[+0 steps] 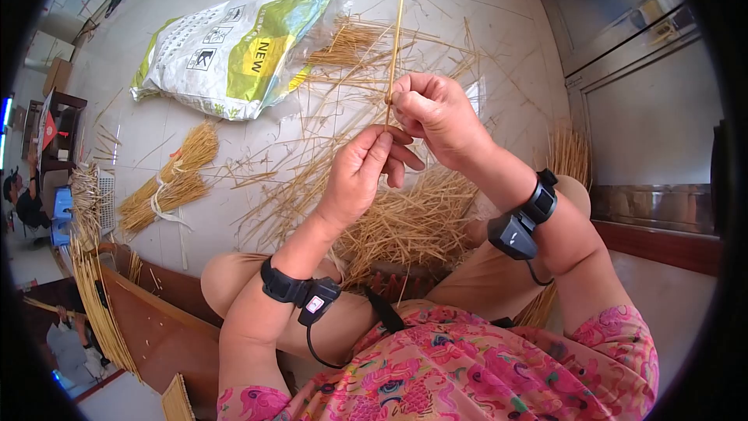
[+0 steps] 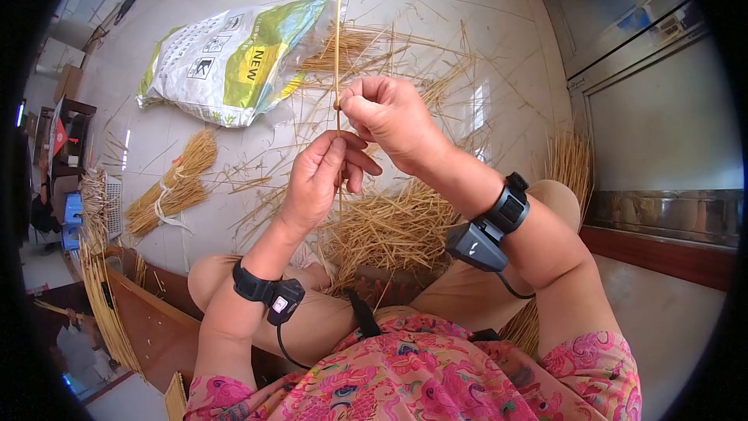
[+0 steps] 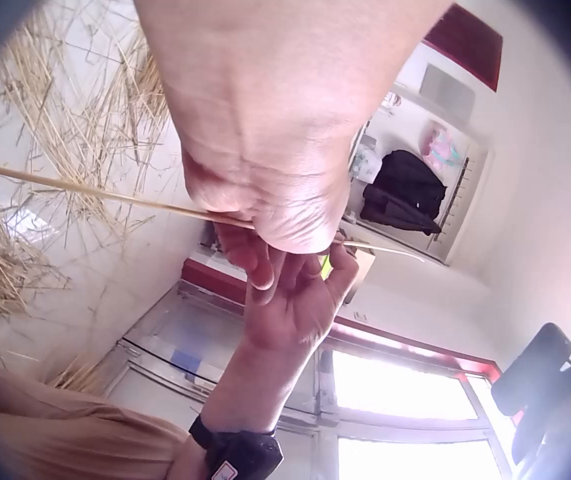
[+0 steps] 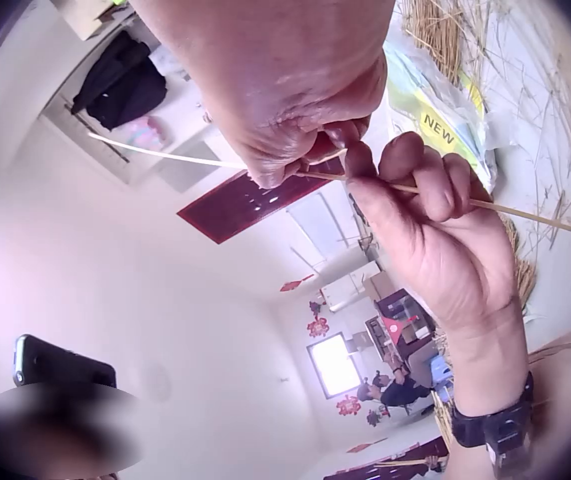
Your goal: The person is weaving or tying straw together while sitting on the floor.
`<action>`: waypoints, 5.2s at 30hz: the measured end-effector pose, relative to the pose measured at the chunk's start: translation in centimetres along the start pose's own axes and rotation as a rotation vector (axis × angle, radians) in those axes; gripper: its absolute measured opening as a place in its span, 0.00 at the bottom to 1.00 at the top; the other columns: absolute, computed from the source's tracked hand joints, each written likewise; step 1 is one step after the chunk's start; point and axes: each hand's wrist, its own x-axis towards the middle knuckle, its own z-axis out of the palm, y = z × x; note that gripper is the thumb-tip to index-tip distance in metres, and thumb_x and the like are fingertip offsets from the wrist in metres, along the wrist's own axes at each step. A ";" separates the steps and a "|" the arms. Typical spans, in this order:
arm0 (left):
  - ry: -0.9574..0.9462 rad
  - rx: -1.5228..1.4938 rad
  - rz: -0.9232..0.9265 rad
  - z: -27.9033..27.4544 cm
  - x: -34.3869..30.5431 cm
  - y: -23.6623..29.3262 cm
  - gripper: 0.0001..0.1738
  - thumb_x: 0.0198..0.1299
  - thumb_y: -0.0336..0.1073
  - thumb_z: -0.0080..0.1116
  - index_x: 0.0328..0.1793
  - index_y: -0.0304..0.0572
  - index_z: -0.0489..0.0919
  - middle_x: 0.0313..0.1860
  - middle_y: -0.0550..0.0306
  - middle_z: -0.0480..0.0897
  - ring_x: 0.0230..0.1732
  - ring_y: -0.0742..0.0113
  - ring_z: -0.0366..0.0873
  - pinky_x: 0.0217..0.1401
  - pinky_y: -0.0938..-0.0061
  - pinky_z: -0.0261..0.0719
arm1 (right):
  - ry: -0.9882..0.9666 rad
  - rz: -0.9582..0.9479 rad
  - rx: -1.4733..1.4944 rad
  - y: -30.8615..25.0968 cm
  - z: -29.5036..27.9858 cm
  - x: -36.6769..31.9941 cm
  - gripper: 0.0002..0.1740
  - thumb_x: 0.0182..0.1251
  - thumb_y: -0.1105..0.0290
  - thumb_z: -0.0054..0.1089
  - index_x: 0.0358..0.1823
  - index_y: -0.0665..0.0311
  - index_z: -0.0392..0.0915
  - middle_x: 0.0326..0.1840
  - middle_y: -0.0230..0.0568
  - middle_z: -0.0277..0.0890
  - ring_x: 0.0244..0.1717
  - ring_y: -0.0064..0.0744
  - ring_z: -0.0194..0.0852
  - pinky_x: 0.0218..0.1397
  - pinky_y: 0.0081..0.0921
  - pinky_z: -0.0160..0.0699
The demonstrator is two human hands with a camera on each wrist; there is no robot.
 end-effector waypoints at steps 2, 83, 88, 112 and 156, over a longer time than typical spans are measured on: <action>-0.016 -0.053 -0.007 -0.2 0.0 -0.2 0.19 0.73 0.46 0.36 0.46 0.39 0.72 0.31 0.48 0.83 0.23 0.77 0.70 0.27 0.85 0.69 | -0.032 0.036 0.036 0.0 -0.1 0.1 0.09 0.63 0.66 0.59 0.27 0.62 0.74 0.17 0.25 0.64 0.16 0.14 0.55 0.21 0.14 0.58; 0.251 1.268 0.511 -3.8 -1.1 4.9 0.27 0.55 0.29 0.58 0.62 0.40 0.67 0.50 0.47 0.76 0.51 0.48 0.74 0.53 0.60 0.72 | -0.089 -0.222 -0.126 0.5 1.9 -0.8 0.13 0.72 0.68 0.47 0.48 0.69 0.76 0.34 0.32 0.76 0.32 0.16 0.73 0.33 0.15 0.74; 0.367 1.197 0.475 -3.4 -1.3 3.4 0.09 0.60 0.31 0.55 0.47 0.42 0.72 0.32 0.48 0.79 0.31 0.48 0.78 0.30 0.60 0.75 | -0.070 -0.213 -0.165 1.4 2.2 -0.7 0.10 0.70 0.69 0.52 0.45 0.68 0.76 0.31 0.31 0.76 0.30 0.15 0.73 0.31 0.14 0.73; 0.400 1.116 0.517 -3.3 -0.5 2.5 0.07 0.55 0.27 0.61 0.38 0.40 0.74 0.27 0.51 0.80 0.27 0.53 0.79 0.26 0.65 0.76 | 0.036 -0.030 -0.195 2.9 2.3 -0.3 0.07 0.63 0.70 0.60 0.33 0.67 0.75 0.27 0.30 0.75 0.26 0.15 0.70 0.28 0.15 0.70; 0.432 1.266 0.599 -4.0 -1.1 1.9 0.05 0.57 0.27 0.60 0.38 0.39 0.77 0.29 0.51 0.82 0.28 0.54 0.81 0.29 0.67 0.78 | 0.279 -0.408 0.039 -3.2 -1.3 -0.2 0.05 0.68 0.75 0.48 0.35 0.67 0.73 0.28 0.34 0.73 0.21 0.17 0.67 0.23 0.13 0.64</action>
